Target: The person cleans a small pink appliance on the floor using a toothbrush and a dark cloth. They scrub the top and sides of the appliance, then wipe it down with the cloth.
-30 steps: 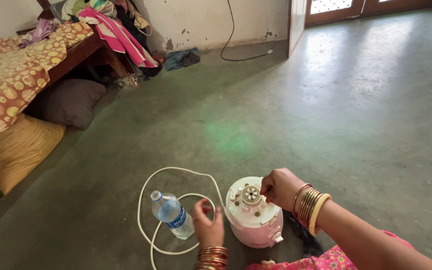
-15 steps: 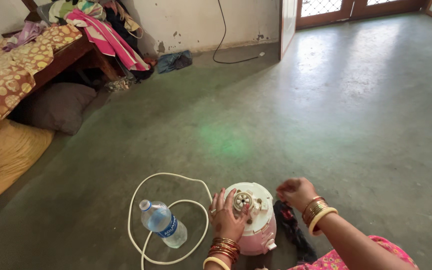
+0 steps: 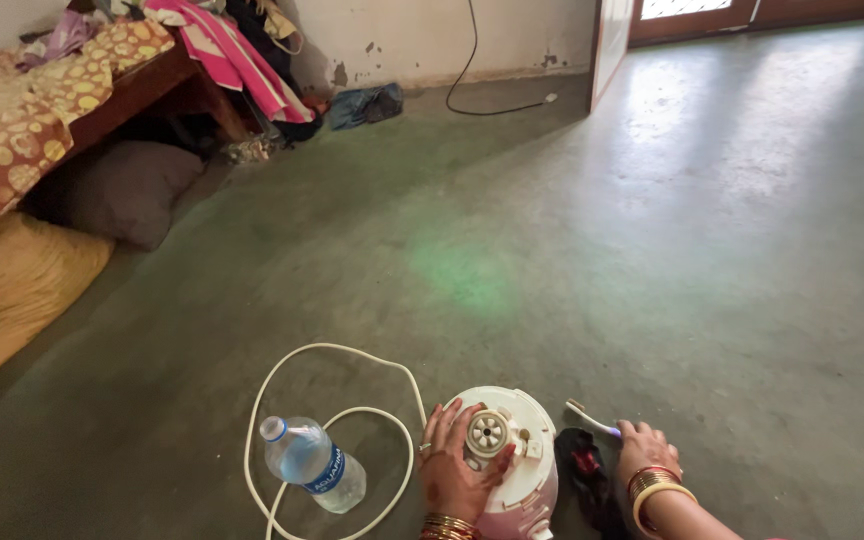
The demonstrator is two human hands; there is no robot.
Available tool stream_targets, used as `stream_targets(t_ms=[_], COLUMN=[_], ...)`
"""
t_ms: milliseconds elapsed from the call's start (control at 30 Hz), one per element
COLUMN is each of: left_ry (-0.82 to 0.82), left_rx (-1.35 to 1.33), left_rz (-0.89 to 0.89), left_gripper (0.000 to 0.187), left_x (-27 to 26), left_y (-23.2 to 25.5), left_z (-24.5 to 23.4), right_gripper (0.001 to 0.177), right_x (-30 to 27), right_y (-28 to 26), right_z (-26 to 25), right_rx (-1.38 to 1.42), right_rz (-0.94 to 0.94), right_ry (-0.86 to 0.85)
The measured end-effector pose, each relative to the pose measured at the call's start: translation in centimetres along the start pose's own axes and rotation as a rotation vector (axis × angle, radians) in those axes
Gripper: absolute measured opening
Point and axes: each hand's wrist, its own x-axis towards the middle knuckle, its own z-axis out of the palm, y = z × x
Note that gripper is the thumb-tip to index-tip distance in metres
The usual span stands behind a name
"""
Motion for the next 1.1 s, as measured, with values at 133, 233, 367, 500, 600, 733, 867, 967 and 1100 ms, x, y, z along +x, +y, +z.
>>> stream_targets(t_ms=[133,233,367,500,600,733,867,967,1100], left_ry=[-0.078,-0.086,-0.134,-0.181,-0.229,-0.269,-0.320,-0.287,-0.284], left_rx=[-0.031,-0.068,-0.129,-0.159,-0.151,-0.174,-0.199,-0.195,-0.199], left_rz=[-0.001,0.035,0.042,-0.012,-0.093,-0.132,-0.156,-0.108,-0.082], left_gripper=[0.070,0.068,0.068,0.067,0.066,0.067,0.067,0.067,0.067], left_x=[0.9,2.2,4.8,6.6,7.4,8.1,8.3,8.1,8.0], left_y=[-0.5,-1.2,-2.2,-2.9,-2.8,-2.0,-1.6,-1.9,-2.3], left_z=[-0.8,-1.5,-1.8,-1.4,-1.5,-2.1,-2.6,-2.4,-2.2], right_gripper=[0.021,0.019,0.026,0.034,0.041,0.046,0.050,0.052,0.057], right_x=[1.4,1.7,2.1,0.6,-1.3,-3.4,-4.5,-3.6,-3.1], right_y=[0.4,0.5,-0.6,-0.5,-1.3,-5.6,-8.5,-8.5,-8.5], right_z=[1.7,2.2,-0.8,-6.2,-10.7,-15.0,-17.3,-18.2,-17.9], right_rx=[-0.117,0.069,0.604,1.162,0.982,0.658,0.336,0.175,0.122], right_rz=[-0.009,0.015,0.039,-0.221,-0.375,-0.523,-0.511,-0.565,-0.599], right_ry=[-0.026,0.040,0.071,-0.372,-0.529,-0.543,-0.463,-0.308,-0.246])
